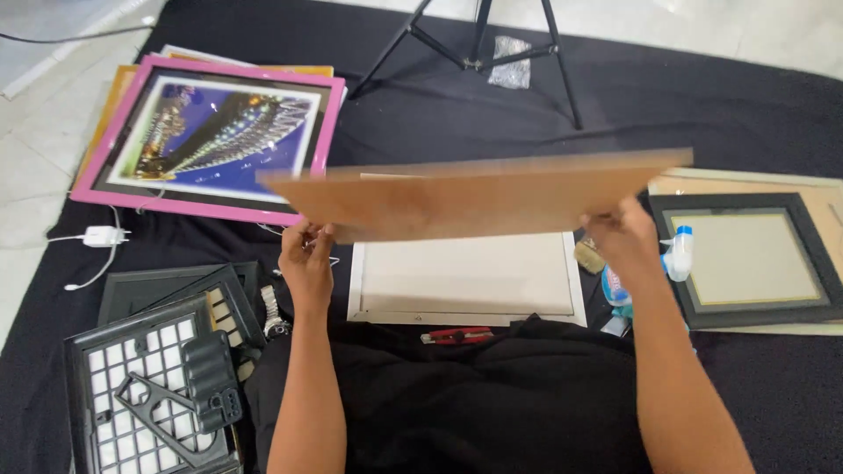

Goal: The person cleans a glass pane with spray and a cloth, places it in a frame, adds a wooden backing, and then attaches a hanging wire by threading it through eyelets and twisting it.

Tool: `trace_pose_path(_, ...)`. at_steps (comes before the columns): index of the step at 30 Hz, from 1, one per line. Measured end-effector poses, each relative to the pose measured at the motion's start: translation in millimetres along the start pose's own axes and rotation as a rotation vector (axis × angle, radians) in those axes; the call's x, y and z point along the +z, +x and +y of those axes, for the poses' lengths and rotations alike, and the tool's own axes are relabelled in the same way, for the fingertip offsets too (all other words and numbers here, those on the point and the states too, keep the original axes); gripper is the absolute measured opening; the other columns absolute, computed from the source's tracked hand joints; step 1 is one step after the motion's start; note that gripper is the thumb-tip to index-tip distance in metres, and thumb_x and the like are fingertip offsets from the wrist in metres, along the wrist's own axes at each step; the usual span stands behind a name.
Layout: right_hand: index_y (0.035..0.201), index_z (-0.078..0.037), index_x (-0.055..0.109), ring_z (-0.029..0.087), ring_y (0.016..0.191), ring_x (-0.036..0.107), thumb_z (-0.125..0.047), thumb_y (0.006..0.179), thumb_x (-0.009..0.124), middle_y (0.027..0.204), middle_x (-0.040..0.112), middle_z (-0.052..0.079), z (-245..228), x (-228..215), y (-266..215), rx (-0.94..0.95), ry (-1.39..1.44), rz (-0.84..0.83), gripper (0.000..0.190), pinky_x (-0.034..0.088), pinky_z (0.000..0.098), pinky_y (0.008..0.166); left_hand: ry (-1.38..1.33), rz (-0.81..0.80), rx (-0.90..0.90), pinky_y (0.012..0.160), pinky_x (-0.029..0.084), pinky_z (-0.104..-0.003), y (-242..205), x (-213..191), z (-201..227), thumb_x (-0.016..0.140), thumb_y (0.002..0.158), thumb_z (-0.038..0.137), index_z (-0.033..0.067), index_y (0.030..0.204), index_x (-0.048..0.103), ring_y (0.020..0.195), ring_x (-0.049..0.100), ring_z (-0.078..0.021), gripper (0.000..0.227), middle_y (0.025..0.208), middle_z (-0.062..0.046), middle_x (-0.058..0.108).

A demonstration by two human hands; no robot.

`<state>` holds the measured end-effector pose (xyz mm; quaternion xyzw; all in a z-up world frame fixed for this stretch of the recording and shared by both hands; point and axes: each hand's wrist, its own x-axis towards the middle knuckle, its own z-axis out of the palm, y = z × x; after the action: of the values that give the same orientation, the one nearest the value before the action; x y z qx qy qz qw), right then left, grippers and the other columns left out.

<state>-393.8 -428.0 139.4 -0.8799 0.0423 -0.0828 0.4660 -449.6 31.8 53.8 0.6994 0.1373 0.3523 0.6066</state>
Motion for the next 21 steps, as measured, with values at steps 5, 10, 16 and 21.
trace_pose_path(5, 0.143, -0.013, 0.059, 0.038, 0.094, 0.071, -0.024, 0.087, 0.079, 0.101, 0.073, 0.019, 29.5, 20.0, 20.2, 0.094, -0.244, 0.042, 0.060, 0.053, 0.0512, 0.085, 0.103, -0.123, -0.130, 0.073, 0.051, -0.031, 7.1, 21.8, -19.9, 0.086, 0.090, 0.022, 0.0086, 0.116, 0.074, 0.080, 0.061, -0.0157, 0.032, 0.092, -0.005, 0.067)
trace_pose_path(10, 0.133, -0.016, 0.065, 0.040, 0.107, 0.071, -0.032, 0.081, 0.070, 0.113, 0.075, 0.018, 123.5, 61.1, 48.7, 0.347, -0.607, -0.128, 0.055, 0.055, 0.0523, 0.090, 0.374, -0.323, -0.318, 0.070, 0.053, -0.034, 8.6, 31.6, -72.6, 0.083, 0.089, 0.032, 0.0134, 0.118, 0.076, 0.073, 0.064, -0.0214, 0.035, 0.086, -0.008, 0.067)
trace_pose_path(16, 0.125, -0.001, 0.072, 0.045, 0.111, 0.070, -0.053, 0.068, 0.073, 0.117, 0.074, 0.025, 126.7, 87.3, 47.8, 0.546, -0.758, -0.332, 0.077, 0.054, 0.0572, 0.091, 0.877, -0.620, -0.434, 0.077, 0.056, -0.038, 9.0, 34.7, -63.7, 0.073, 0.089, 0.047, 0.0272, 0.123, 0.076, 0.089, 0.073, -0.0262, 0.039, 0.088, -0.001, 0.074)
trace_pose_path(21, 0.132, 0.007, 0.066, 0.048, 0.124, 0.062, -0.040, 0.083, 0.066, 0.127, 0.067, 0.031, 89.3, 91.7, 35.9, 0.639, -0.721, -0.409, 0.068, 0.051, 0.0591, 0.098, 0.912, -0.679, -0.553, 0.086, 0.056, -0.047, 11.5, 48.9, -8.1, 0.071, 0.090, 0.028, 0.0128, 0.139, 0.063, 0.104, 0.072, -0.0382, 0.052, 0.100, -0.012, 0.077)
